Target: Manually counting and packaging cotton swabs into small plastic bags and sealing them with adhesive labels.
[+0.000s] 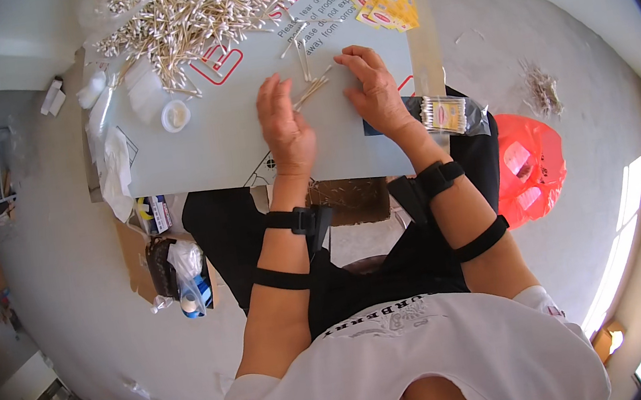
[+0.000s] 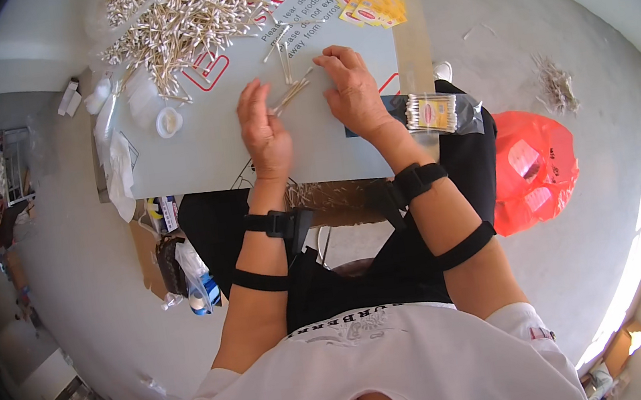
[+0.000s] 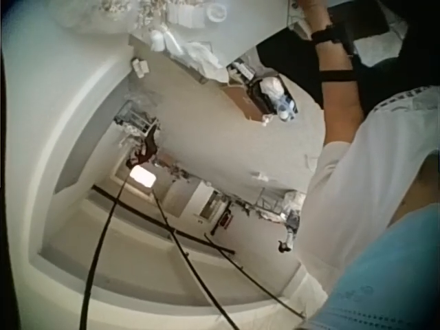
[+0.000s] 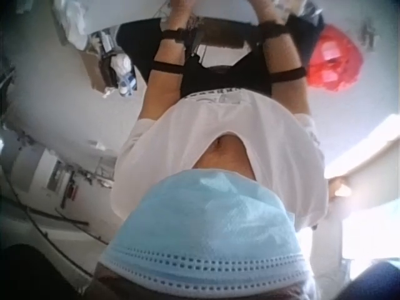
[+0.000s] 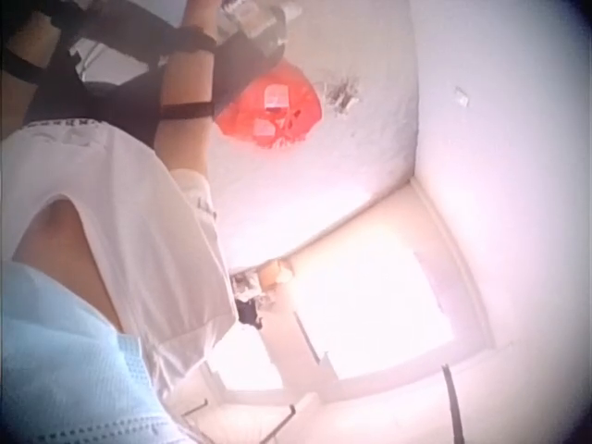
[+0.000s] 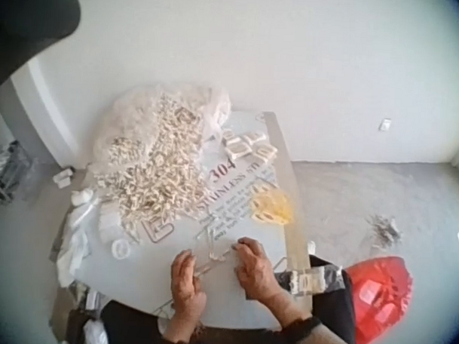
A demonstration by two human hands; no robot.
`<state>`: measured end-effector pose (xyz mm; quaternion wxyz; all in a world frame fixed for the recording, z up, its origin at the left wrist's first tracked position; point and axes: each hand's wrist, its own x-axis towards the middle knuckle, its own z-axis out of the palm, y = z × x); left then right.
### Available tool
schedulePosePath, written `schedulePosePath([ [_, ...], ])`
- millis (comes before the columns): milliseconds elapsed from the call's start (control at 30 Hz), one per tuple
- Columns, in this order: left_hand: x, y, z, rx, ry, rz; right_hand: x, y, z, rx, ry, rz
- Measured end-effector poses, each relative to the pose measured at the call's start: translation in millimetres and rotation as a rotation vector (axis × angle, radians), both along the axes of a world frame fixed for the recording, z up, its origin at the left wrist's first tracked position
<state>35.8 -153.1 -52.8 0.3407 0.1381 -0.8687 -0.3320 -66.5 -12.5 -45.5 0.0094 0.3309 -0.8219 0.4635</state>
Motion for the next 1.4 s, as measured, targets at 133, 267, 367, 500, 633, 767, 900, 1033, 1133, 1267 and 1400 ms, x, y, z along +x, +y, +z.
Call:
schedulePosePath([
  [133, 9, -7, 10, -0.157, -0.185, 0.127, -5, -1, 7, 0.074, 0.035, 0.06],
  [267, 11, 6, 14, -0.148, -0.332, 0.137, -8, -6, 10, 0.12, 0.079, 0.092],
  [367, 10, 14, 9, -0.137, -0.282, 0.12, -4, -4, 7, 0.136, 0.038, 0.08],
  [500, 10, 22, 4, -0.101, -0.192, 0.05, 11, 6, 6, 0.097, 0.05, 0.057],
  [633, 12, 24, 2, -0.083, -0.137, -0.01, 21, 13, 6, 0.069, 0.032, 0.046],
  [767, 14, 22, 2, -0.062, -0.097, -0.045, 25, 18, 7, 0.052, 0.014, 0.036],
  [900, 16, 21, 2, -0.055, -0.075, -0.059, 26, 21, 4, -0.014, -0.022, 0.016],
  [1033, 18, 20, 4, -0.044, -0.085, -0.056, 27, 19, 9, 0.022, -0.099, -0.008],
  [1133, 15, 24, 7, -0.027, -0.075, -0.009, 20, 7, 13, 0.009, -0.215, -0.126],
  [1267, 12, 27, 8, -0.107, -0.177, -0.039, 2, -30, 14, 0.103, -0.043, -0.213],
  [1400, 13, 28, 8, -0.129, -0.183, -0.051, -7, -57, 18, 0.342, 0.043, -0.215],
])
